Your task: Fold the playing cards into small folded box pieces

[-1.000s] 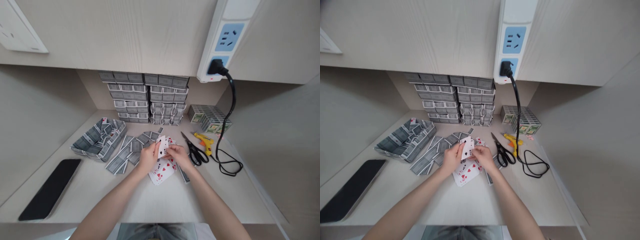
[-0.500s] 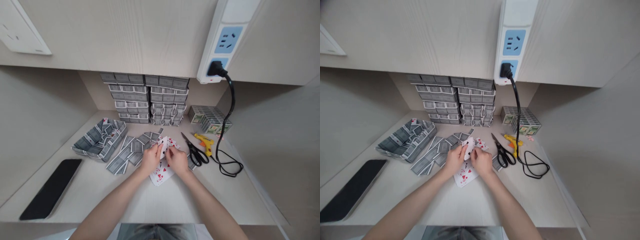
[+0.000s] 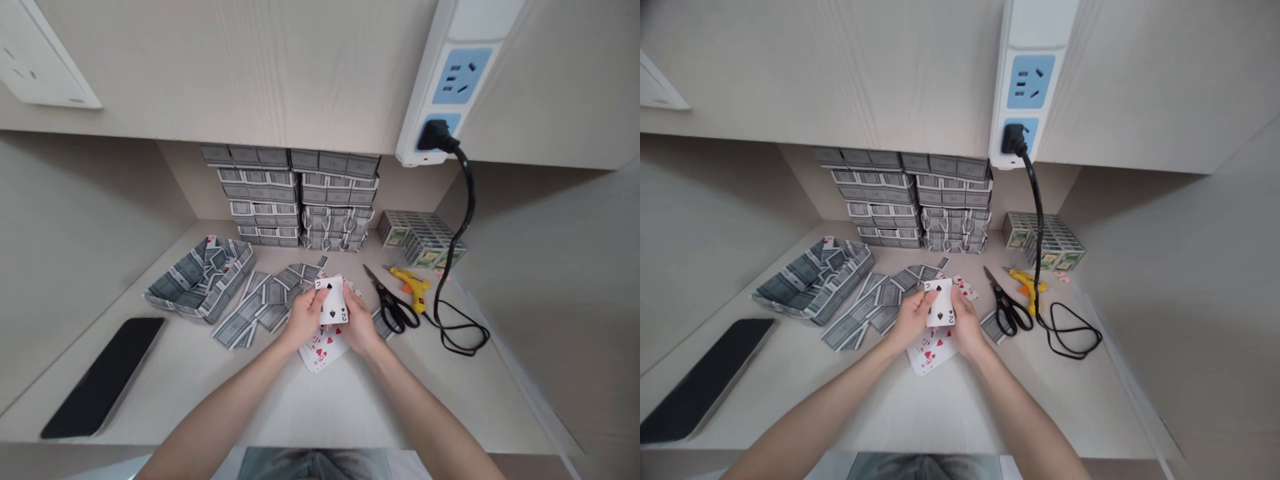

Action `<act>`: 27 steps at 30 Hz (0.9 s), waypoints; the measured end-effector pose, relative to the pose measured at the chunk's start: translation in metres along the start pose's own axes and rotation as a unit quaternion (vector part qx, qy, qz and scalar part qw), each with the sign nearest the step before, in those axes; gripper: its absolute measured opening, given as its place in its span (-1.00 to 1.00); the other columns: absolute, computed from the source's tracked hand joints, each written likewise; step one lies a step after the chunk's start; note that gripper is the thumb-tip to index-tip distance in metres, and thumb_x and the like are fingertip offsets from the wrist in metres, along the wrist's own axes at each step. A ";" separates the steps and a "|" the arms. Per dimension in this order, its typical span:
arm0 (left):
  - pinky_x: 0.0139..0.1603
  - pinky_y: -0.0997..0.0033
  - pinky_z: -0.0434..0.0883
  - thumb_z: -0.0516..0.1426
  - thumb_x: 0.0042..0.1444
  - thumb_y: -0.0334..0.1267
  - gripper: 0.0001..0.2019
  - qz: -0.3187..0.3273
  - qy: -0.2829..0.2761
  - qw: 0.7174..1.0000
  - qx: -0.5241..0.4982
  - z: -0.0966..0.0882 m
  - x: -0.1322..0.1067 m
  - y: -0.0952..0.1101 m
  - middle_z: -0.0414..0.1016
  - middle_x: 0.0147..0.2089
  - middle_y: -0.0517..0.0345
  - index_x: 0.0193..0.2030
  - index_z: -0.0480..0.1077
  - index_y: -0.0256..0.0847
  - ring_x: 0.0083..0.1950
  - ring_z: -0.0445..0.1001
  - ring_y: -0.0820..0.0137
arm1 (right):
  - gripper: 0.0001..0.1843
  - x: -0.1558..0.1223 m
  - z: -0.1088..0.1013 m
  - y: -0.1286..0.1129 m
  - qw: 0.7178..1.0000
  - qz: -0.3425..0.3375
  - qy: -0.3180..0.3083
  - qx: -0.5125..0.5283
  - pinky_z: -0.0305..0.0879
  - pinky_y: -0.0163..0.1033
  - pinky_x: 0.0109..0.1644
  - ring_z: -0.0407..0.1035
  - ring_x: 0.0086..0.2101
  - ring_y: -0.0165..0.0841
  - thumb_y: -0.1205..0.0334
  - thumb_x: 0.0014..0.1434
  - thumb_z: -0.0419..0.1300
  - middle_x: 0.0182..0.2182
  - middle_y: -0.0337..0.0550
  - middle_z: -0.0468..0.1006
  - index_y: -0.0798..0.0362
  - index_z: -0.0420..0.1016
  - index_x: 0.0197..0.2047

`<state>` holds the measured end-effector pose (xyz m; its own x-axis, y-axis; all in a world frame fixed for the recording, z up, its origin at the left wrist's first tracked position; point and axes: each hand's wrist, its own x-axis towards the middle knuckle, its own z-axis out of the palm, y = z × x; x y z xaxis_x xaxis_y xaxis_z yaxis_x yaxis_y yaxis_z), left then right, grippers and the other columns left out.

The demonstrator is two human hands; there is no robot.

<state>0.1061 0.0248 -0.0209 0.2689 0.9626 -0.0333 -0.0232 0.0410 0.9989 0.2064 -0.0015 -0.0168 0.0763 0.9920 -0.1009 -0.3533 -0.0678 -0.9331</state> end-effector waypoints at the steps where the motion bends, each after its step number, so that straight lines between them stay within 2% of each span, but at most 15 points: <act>1: -0.77 0.54 0.22 0.01 0.02 0.10 -0.61 -0.003 0.002 1.000 -0.002 0.001 0.000 -0.001 0.29 -0.71 0.32 -0.48 0.22 -0.24 -0.75 0.27 0.52 | -0.53 0.000 0.000 0.003 1.000 -0.008 0.011 -0.007 0.22 -0.30 -0.64 0.37 -0.62 -0.33 -0.19 0.12 -0.06 -0.59 -0.17 0.49 0.07 0.35 -0.27; 4: -0.76 0.53 0.22 -0.01 0.04 0.10 -0.61 -0.003 0.006 1.000 0.014 0.002 -0.002 -0.002 0.28 -0.70 0.32 -0.48 0.22 -0.23 -0.75 0.27 0.50 | -0.54 0.002 -0.005 0.011 0.997 -0.041 0.036 -0.061 0.16 -0.32 -0.70 0.28 -0.72 -0.38 -0.19 0.12 -0.07 -0.68 -0.24 0.42 0.05 0.32 -0.30; 7: -0.74 0.53 0.20 -0.06 0.09 0.06 -0.63 0.017 0.014 0.998 0.064 0.003 -0.003 -0.004 0.27 -0.70 0.31 -0.49 0.21 -0.22 -0.73 0.27 0.50 | -0.56 0.005 -0.012 0.015 0.978 -0.100 0.058 -0.171 0.17 -0.32 -0.67 0.26 -0.69 -0.39 -0.15 0.16 -0.11 -0.67 -0.25 0.39 0.04 0.33 -0.33; 9: -0.69 0.52 0.19 -0.09 0.13 0.00 -0.65 0.048 0.032 0.989 0.138 0.003 -0.003 -0.005 0.26 -0.70 0.29 -0.50 0.21 -0.21 -0.71 0.27 0.49 | -0.58 0.006 -0.015 0.015 0.943 -0.157 0.085 -0.282 0.18 -0.30 -0.60 0.27 -0.65 -0.37 -0.10 0.18 -0.12 -0.65 -0.22 0.39 0.03 0.36 -0.37; 11: -0.62 0.50 0.18 -0.10 0.16 -0.07 -0.67 0.091 0.059 0.965 0.237 0.002 -0.004 -0.007 0.28 -0.68 0.25 -0.53 0.21 -0.20 -0.65 0.29 0.46 | -0.60 0.005 -0.018 0.014 0.887 -0.203 0.113 -0.399 0.18 -0.27 -0.54 0.29 -0.63 -0.33 -0.03 0.19 -0.12 -0.65 -0.18 0.40 0.03 0.41 -0.35; 13: -0.55 0.47 0.18 -0.12 0.18 -0.12 -0.68 0.129 0.076 0.935 0.320 0.001 -0.004 -0.008 0.31 -0.64 0.19 -0.52 0.22 -0.20 -0.58 0.33 0.42 | -0.61 0.003 -0.019 0.012 0.839 -0.217 0.130 -0.482 0.18 -0.24 -0.49 0.31 -0.62 -0.29 0.03 0.20 -0.12 -0.65 -0.14 0.42 0.05 0.45 -0.24; 14: -0.52 0.46 0.18 -0.12 0.18 -0.13 -0.69 0.143 0.078 0.925 0.345 0.001 -0.005 -0.009 0.33 -0.61 0.16 -0.49 0.23 -0.21 -0.55 0.35 0.40 | -0.60 0.003 -0.019 0.012 0.828 -0.215 0.134 -0.501 0.18 -0.23 -0.47 0.32 -0.62 -0.28 0.06 0.19 -0.12 -0.63 -0.12 0.43 0.07 0.45 -0.19; 16: -0.48 0.45 0.19 -0.13 0.19 -0.15 -0.73 0.156 0.076 0.916 0.361 0.001 -0.006 -0.009 0.37 -0.55 0.14 -0.40 0.25 -0.21 -0.50 0.37 0.38 | -0.59 0.002 -0.019 0.010 0.836 -0.219 0.133 -0.486 0.22 -0.22 -0.42 0.37 -0.55 -0.25 0.07 0.19 -0.12 -0.53 -0.06 0.50 0.09 0.43 -0.11; 19: -0.45 0.47 0.23 -0.13 0.19 -0.18 -0.79 0.153 0.077 0.931 0.322 0.002 -0.009 -0.006 0.41 -0.44 0.13 -0.23 0.24 -0.21 -0.45 0.39 0.40 | -0.59 0.001 -0.017 0.008 0.884 -0.237 0.107 -0.389 0.27 -0.23 -0.29 0.41 -0.36 -0.24 0.06 0.21 -0.13 -0.30 -0.02 0.53 0.06 0.37 -0.05; 22: -0.40 0.49 0.28 -0.12 0.20 -0.19 -0.77 0.138 0.085 0.956 0.247 0.003 -0.012 -0.004 0.42 -0.32 0.11 -0.07 0.18 -0.20 -0.38 0.38 0.43 | -0.60 -0.001 -0.014 0.005 0.921 -0.222 0.077 -0.311 0.30 -0.23 -0.28 0.40 -0.34 -0.27 0.06 0.22 -0.13 -0.29 -0.07 0.51 0.03 0.32 0.00; 24: -0.37 0.49 0.30 -0.12 0.20 -0.17 -0.75 0.130 0.083 0.968 0.198 0.003 -0.013 -0.003 0.41 -0.28 0.11 -0.04 0.15 -0.19 -0.35 0.38 0.44 | -0.61 -0.002 -0.013 0.003 0.932 -0.218 0.070 -0.280 0.30 -0.22 -0.26 0.39 -0.32 -0.27 0.06 0.21 -0.10 -0.29 -0.08 0.50 0.03 0.34 -0.01; 27: -0.38 0.50 0.31 -0.13 0.21 -0.12 -0.74 0.119 0.075 0.980 0.139 0.002 -0.012 -0.003 0.39 -0.33 0.16 -0.07 0.17 -0.19 -0.38 0.35 0.46 | -0.63 -0.003 -0.013 0.000 0.940 -0.220 0.061 -0.253 0.29 -0.22 -0.24 0.36 -0.30 -0.27 0.06 0.19 -0.05 -0.29 -0.08 0.50 0.05 0.41 -0.07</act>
<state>0.1052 0.0121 -0.0238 0.1431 0.9653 0.2187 0.2009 -0.2447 0.9486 0.2182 -0.0054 -0.0207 0.2283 0.9186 0.3226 0.2235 0.2731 -0.9357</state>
